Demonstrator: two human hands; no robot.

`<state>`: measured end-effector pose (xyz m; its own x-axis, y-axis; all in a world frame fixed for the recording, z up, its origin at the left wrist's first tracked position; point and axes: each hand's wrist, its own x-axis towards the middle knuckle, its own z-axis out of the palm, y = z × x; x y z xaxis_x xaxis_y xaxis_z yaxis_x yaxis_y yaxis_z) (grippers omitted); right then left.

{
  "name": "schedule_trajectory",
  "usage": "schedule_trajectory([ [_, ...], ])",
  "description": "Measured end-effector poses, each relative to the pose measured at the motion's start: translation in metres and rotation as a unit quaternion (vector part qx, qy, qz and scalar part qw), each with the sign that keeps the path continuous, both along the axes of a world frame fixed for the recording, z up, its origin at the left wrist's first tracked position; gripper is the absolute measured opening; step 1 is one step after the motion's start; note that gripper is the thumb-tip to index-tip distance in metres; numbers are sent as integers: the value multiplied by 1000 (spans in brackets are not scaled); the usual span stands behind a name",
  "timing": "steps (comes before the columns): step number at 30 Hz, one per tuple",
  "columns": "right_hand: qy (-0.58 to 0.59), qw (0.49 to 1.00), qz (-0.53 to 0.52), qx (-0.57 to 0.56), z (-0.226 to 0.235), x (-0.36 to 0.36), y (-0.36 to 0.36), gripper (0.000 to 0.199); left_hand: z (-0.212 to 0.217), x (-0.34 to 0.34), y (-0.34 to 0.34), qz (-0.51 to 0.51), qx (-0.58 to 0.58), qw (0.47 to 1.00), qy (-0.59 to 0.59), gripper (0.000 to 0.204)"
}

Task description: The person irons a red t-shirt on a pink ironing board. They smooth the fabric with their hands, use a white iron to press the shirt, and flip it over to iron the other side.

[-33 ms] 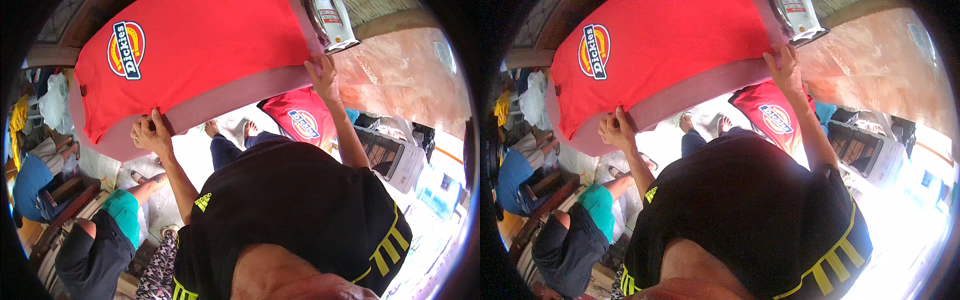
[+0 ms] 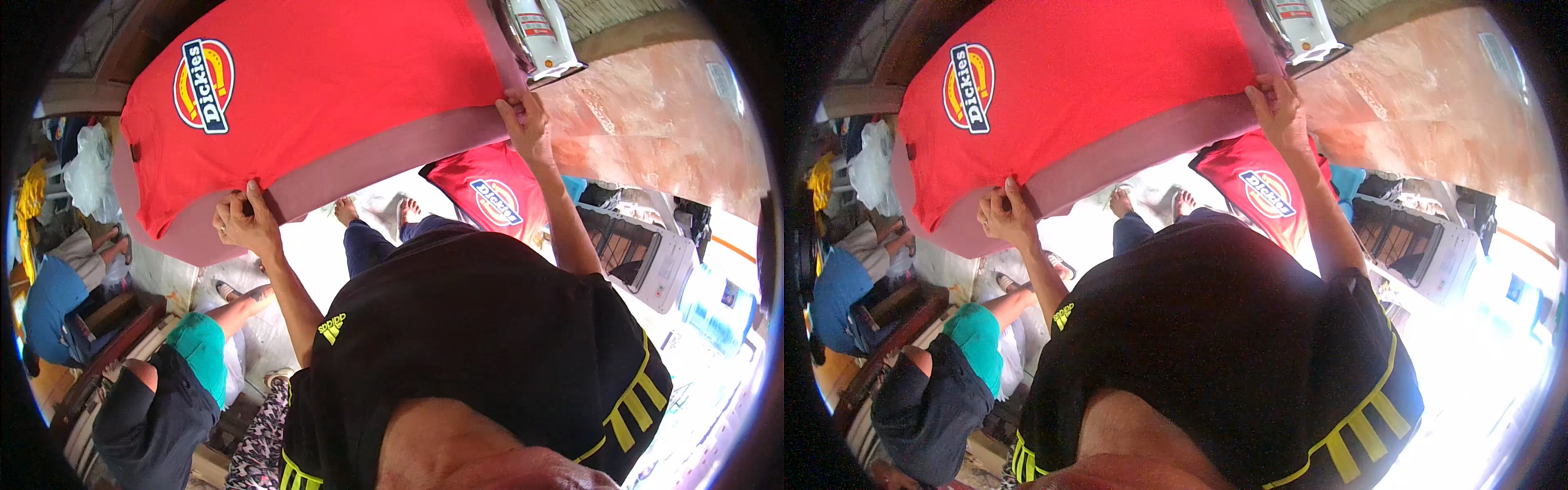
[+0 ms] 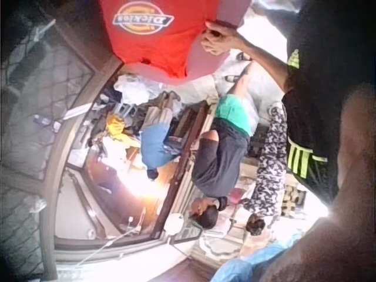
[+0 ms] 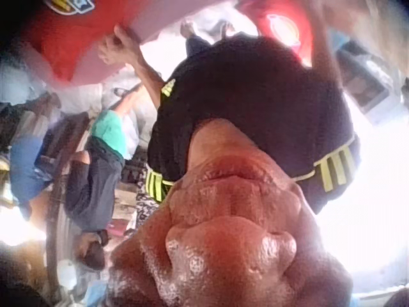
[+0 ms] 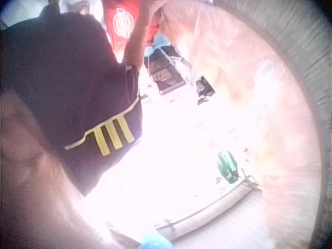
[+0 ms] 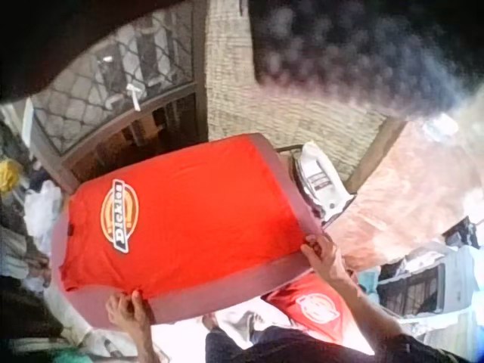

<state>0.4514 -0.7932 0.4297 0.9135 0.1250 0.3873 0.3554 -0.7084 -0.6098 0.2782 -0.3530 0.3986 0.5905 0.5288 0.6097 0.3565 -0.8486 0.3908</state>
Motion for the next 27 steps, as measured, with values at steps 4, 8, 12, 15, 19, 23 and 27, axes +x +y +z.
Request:
schedule_trajectory([
  [4, 47, 997, -47, 34, -5, 3, 10, 24, -1, 1, 0, -10, -5, 1000, -10, 28],
  [8, 43, 995, -34, 87, -22, 17, 7, 21, -3, -4, 5, -16, 2, 1000, 2, 29],
  [12, 87, 969, 40, 227, -19, 46, -5, 12, -1, -5, 5, -12, -26, 999, 29, 32],
  [15, 147, 955, 75, 246, 3, 60, -12, 11, 5, -8, 9, -33, -71, 995, 66, 32],
  [19, 139, 986, 63, 62, -14, 59, -42, 14, 28, -8, 9, -88, -165, 980, 69, 32],
  [23, -31, 997, 62, 17, -24, 41, -23, 15, 17, -9, 6, -20, -105, 989, 102, 28],
  [27, 14, 999, 30, -17, -11, 28, -13, 21, 13, -12, -3, 1, -126, 990, 65, 28],
])
